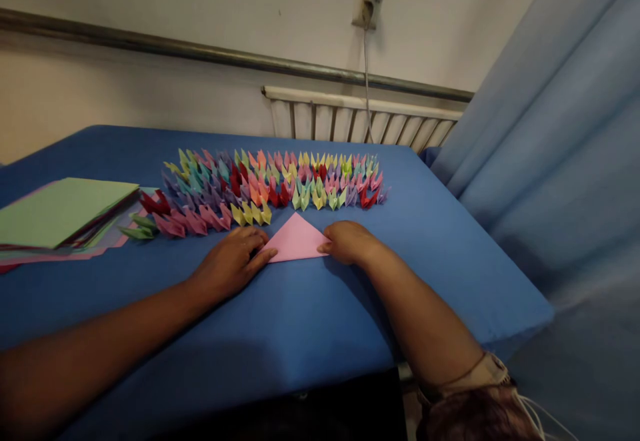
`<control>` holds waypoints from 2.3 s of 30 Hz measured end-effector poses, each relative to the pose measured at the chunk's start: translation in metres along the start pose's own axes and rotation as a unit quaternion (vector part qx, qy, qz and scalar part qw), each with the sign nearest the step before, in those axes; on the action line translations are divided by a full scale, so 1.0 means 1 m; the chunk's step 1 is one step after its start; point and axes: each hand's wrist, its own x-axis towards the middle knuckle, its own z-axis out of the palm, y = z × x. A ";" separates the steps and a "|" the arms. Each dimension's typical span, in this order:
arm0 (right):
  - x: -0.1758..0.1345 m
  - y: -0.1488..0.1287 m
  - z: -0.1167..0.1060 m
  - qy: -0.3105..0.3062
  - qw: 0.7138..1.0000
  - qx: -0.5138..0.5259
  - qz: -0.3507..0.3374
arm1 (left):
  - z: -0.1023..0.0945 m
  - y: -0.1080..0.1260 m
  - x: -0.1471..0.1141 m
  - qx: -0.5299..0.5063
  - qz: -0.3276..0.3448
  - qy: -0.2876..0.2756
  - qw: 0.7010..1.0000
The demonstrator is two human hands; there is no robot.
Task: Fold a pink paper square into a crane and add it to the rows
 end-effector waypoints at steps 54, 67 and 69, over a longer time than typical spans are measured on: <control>-0.007 -0.037 0.024 0.395 0.813 0.362 -0.230 | -0.013 0.010 -0.015 -0.279 -0.095 0.080 0.952; -0.006 -0.042 0.023 0.350 0.803 0.449 -0.174 | -0.018 0.010 -0.016 -0.301 -0.067 0.044 0.950; -0.007 -0.042 0.022 0.356 0.800 0.447 -0.183 | -0.020 0.010 -0.016 -0.304 -0.067 0.048 0.949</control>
